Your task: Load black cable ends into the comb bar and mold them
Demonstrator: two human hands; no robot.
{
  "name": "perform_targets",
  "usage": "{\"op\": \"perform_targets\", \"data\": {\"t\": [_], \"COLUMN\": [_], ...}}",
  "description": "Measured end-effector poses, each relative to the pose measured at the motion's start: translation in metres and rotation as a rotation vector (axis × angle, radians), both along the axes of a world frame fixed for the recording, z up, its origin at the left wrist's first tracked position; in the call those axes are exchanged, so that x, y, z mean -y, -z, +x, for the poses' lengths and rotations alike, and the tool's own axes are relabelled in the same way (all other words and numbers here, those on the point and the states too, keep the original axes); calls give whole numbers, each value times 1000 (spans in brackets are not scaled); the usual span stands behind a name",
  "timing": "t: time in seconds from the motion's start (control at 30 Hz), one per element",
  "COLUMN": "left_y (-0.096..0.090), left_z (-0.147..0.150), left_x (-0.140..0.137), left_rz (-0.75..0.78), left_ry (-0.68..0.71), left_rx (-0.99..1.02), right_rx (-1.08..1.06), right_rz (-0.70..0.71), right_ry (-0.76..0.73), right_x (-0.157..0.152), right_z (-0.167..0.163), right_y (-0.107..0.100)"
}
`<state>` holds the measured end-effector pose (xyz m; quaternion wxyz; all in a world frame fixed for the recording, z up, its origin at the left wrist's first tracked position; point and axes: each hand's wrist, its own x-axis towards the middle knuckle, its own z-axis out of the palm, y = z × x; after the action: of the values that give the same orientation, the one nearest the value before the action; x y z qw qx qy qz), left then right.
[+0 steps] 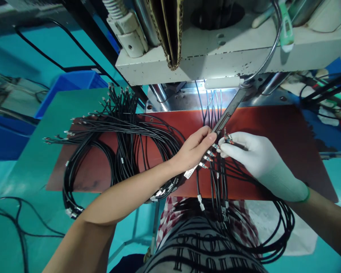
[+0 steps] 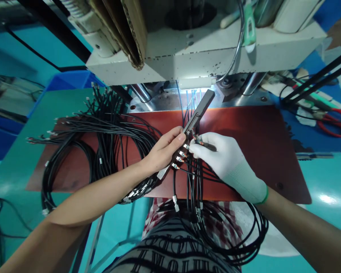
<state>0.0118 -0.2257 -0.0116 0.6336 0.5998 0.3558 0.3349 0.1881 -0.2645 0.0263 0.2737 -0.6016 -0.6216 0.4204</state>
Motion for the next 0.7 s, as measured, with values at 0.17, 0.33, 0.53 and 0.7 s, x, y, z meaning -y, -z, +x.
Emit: {"op": "perform_targets", "data": {"t": [0.17,0.33,0.53,0.7], "left_y": [-1,0,-1,1], "left_z": [1,2,2,2], "left_x": [0,0,1,1], "left_rz": [-161,-208,-232,-242], "left_ry": [12,26,34,40], "left_rx": [95,137,164,165], "right_rx": [62,-281,-244,-14], "right_rz": [-2,-50,-77,-10], "right_ry": [132,251,157,-74], "right_x": [1,1,-4,-9], "right_z": [12,14,12,12], "right_y": [-12,-11,-17,-20]}}
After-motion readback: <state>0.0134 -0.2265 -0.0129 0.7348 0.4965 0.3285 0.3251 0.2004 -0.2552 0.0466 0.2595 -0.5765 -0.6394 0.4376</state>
